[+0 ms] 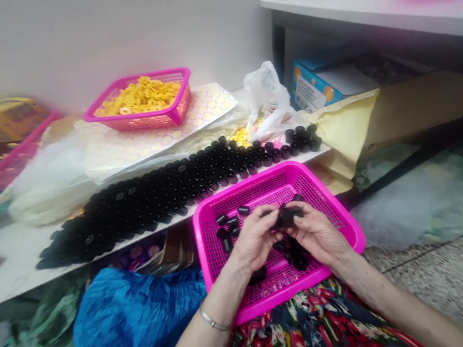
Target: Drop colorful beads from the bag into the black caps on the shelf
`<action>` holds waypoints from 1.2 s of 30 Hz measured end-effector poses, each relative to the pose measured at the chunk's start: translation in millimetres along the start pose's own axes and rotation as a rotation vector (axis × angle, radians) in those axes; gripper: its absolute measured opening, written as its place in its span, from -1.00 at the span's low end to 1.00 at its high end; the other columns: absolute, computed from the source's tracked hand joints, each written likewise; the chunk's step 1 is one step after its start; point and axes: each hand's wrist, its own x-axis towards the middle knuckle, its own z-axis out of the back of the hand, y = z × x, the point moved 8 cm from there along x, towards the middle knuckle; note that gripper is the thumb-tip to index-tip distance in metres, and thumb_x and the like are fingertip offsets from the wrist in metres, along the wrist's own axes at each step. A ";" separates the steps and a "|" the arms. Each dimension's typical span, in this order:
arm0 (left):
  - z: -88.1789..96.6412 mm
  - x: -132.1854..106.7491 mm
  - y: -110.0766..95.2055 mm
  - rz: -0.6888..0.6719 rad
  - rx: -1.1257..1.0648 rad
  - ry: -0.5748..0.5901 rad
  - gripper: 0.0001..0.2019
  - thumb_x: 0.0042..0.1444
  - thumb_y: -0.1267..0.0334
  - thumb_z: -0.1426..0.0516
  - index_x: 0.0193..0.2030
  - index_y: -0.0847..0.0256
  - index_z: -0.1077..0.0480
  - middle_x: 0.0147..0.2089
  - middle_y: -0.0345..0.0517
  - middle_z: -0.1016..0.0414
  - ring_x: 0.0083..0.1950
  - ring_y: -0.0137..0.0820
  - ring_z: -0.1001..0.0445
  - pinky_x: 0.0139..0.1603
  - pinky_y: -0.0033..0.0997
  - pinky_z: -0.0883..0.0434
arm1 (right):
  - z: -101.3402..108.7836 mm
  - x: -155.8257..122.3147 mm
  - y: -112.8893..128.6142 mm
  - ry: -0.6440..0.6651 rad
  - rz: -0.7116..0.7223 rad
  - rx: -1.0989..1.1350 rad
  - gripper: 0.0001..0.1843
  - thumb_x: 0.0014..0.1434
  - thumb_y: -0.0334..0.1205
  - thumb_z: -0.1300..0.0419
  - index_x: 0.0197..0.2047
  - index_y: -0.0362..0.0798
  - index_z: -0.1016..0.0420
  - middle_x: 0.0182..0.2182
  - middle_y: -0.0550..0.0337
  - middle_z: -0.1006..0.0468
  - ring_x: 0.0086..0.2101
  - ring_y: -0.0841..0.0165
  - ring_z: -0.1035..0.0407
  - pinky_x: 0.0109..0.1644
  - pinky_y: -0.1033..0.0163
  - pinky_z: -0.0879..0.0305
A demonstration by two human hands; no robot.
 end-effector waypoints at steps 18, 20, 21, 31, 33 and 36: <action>12.6 -26.7 -29.0 -0.450 0.476 -0.064 -0.53 -0.39 0.05 -0.43 -0.30 0.24 -0.54 -0.32 -0.12 -0.46 -0.28 -0.39 -0.37 -0.16 -0.37 -0.31 | 26.2 -6.9 -49.1 -0.125 -0.268 -0.081 -0.59 -0.34 -0.25 -0.53 -0.32 0.04 -0.61 -0.45 0.23 -0.55 -0.50 0.45 -0.39 -0.45 0.38 -0.44; 12.9 -31.6 -32.3 -0.511 0.571 -0.031 -0.55 -0.36 0.03 -0.41 -0.30 0.23 -0.55 -0.31 -0.10 -0.46 -0.27 -0.38 -0.37 -0.15 -0.37 -0.31 | 18.3 -7.3 -51.2 -0.084 -0.292 -0.109 -0.59 -0.34 -0.19 -0.53 -0.33 0.00 -0.61 -0.49 0.23 -0.52 -0.56 0.49 -0.31 -0.54 0.40 -0.35; 14.7 -33.0 -33.0 -0.529 0.606 -0.028 -0.56 -0.34 0.02 -0.40 -0.31 0.23 -0.56 -0.33 -0.10 -0.45 -0.30 -0.39 -0.36 -0.18 -0.37 -0.31 | 14.2 -7.6 -52.1 -0.076 -0.304 -0.125 -0.58 -0.37 -0.15 -0.53 -0.35 -0.03 -0.61 -0.52 0.23 -0.50 -0.59 0.51 -0.27 -0.57 0.41 -0.30; 22.4 -41.7 -38.7 -0.645 0.746 0.030 -0.75 -0.19 0.11 -0.33 -0.48 0.25 -0.50 -0.48 -0.14 -0.39 -0.43 -0.45 -0.30 -0.36 -0.45 -0.26 | -15.0 -11.5 -56.8 -0.161 -0.408 -0.120 -0.54 -0.58 -0.16 -0.57 -0.52 -0.08 -0.56 -0.65 0.28 -0.39 -0.65 0.57 -0.18 -0.63 0.45 -0.20; 26.0 -45.4 -38.3 -0.684 0.788 0.018 -0.80 -0.17 0.16 -0.31 -0.50 0.25 -0.47 -0.49 -0.14 -0.38 -0.43 -0.45 -0.31 -0.37 -0.46 -0.27 | -14.4 -11.4 -61.8 -0.172 -0.442 -0.108 -0.55 -0.58 -0.21 -0.57 -0.52 -0.06 -0.56 -0.60 0.26 -0.45 -0.62 0.55 -0.22 -0.60 0.43 -0.26; 31.9 -51.7 -34.4 -0.745 0.877 -0.021 -0.87 -0.12 0.23 -0.26 -0.45 0.25 -0.49 -0.48 -0.12 -0.39 -0.44 -0.45 -0.30 -0.39 -0.49 -0.28 | -10.7 -8.6 -71.5 -0.150 -0.493 -0.104 -0.62 -0.52 -0.26 -0.56 -0.55 -0.06 -0.54 -0.59 0.25 -0.47 -0.60 0.52 -0.27 -0.56 0.41 -0.32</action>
